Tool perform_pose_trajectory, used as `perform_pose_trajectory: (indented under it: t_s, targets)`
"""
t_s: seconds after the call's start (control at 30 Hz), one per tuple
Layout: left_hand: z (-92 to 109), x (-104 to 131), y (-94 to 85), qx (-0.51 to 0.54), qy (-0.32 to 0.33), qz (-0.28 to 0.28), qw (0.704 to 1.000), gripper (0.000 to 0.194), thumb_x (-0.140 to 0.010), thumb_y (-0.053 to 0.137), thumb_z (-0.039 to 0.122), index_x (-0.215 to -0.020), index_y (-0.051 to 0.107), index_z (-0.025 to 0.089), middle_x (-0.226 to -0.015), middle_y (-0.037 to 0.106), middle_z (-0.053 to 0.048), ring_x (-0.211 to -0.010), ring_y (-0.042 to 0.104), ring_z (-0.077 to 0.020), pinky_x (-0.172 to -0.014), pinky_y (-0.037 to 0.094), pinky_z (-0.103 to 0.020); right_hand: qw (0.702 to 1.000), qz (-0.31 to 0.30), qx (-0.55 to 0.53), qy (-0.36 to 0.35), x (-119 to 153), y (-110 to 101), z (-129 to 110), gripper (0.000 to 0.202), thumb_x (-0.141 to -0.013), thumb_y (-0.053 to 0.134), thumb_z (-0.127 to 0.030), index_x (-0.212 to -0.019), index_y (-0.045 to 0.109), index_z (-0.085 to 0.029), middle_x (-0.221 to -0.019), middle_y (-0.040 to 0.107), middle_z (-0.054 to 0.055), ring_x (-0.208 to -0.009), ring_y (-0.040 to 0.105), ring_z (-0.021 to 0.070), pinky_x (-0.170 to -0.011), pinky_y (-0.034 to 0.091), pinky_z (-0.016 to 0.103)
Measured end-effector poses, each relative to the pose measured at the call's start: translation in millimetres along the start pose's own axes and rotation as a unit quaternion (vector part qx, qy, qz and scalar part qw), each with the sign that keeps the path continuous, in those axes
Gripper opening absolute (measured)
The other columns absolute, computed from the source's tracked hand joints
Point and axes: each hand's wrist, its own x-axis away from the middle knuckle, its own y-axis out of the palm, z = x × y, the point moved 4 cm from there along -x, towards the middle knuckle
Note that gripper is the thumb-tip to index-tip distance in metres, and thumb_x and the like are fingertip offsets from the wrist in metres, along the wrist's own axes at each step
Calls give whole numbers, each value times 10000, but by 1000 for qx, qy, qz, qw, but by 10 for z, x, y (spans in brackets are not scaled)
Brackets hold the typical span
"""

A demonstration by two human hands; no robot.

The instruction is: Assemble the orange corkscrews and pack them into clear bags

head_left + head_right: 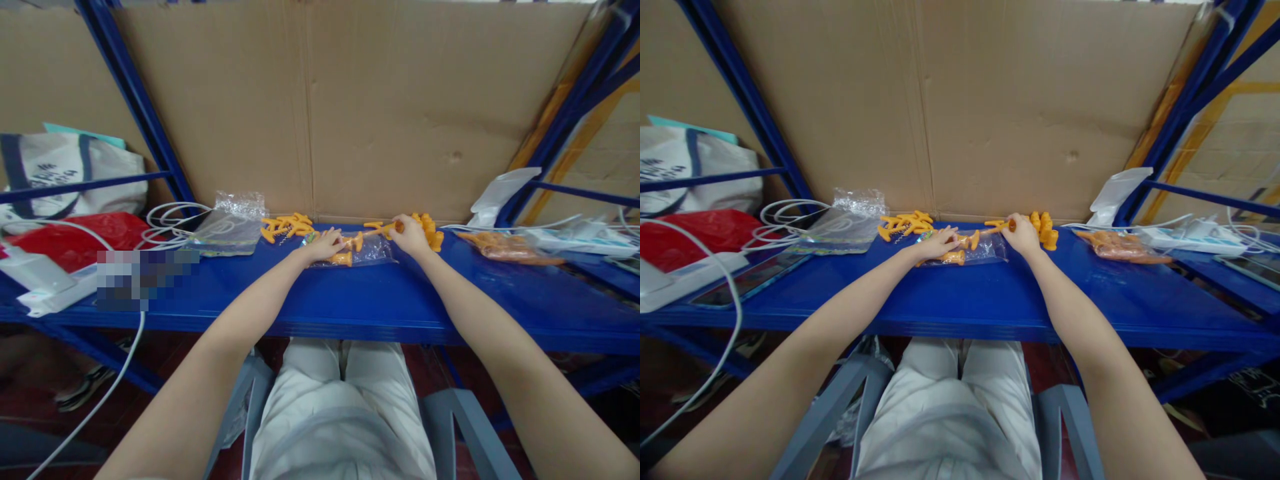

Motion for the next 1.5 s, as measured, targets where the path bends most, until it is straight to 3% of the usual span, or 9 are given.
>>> perform_pose_trajectory:
  t_s: [0.27,0.43,0.63,0.87,0.97,1.1,1.2,1.3,1.5]
  targets:
    - [37,18,-8,14,-6,6,1000,258,-972,372,361,-1006,573,203,-1596,355,-99,-1516,203,-265,-1223,122,-472,991,126,-19,-44,-48,-273,32,280,-806,497,-230,-1042,645,-203,-1082,676,133,-1039,627,294,-957,478,465]
    - [59,36,-25,20,3,16,1000,240,-971,383,353,-986,576,211,-1551,431,-94,-1512,221,-259,-1218,142,-481,990,119,-75,-22,-41,-211,16,344,-768,554,-262,-1098,607,-181,-1127,670,148,-1081,616,302,-993,464,484]
    - [94,59,-48,29,7,14,999,216,-968,384,323,-977,569,211,-1475,520,-103,-1499,260,-249,-1217,142,-492,971,74,-203,100,-40,23,129,510,-692,703,-341,-1159,540,-217,-1076,663,109,-1010,647,295,-910,531,483]
    - [82,52,-45,24,23,13,999,238,-972,377,362,-968,561,211,-1447,547,-114,-1493,275,-250,-1206,178,-494,900,7,-409,149,-41,226,173,318,-635,793,-376,-737,529,-232,-771,652,62,-777,672,261,-692,579,423]
    - [60,43,-35,21,24,15,999,229,-969,379,358,-973,558,215,-1482,513,-105,-1493,274,-250,-1207,168,-499,880,60,-433,186,-99,183,240,337,-616,797,-354,-737,508,-230,-766,656,44,-768,677,231,-676,580,381]
    - [44,28,-28,13,23,19,999,225,-961,397,362,-966,561,207,-1498,491,-108,-1477,305,-268,-1199,196,-485,932,136,-324,86,-125,-101,140,272,-725,715,-385,-881,580,-207,-932,714,73,-917,685,236,-837,555,411]
    - [48,20,-31,11,32,26,999,234,-954,400,362,-958,569,200,-1359,603,-114,-1453,344,-279,-1181,246,-470,984,78,-156,-25,-60,-269,-59,338,-770,693,-431,-1021,669,-206,-1085,724,104,-1066,655,298,-963,485,486]
    - [50,21,-39,12,33,39,999,227,-941,399,349,-929,574,206,-1247,659,-100,-1409,405,-290,-1161,280,-478,997,-48,-20,-49,19,-251,-123,289,-720,759,-411,-958,728,-249,-1019,738,90,-1120,629,374,-1042,354,632]
    - [68,42,-48,24,25,56,998,188,-918,413,322,-895,566,214,-1207,666,-94,-1328,492,-278,-1140,316,-446,985,-158,-37,-54,60,-62,-21,274,-578,870,-345,-805,737,-268,-813,714,88,-1024,645,418,-944,346,755]
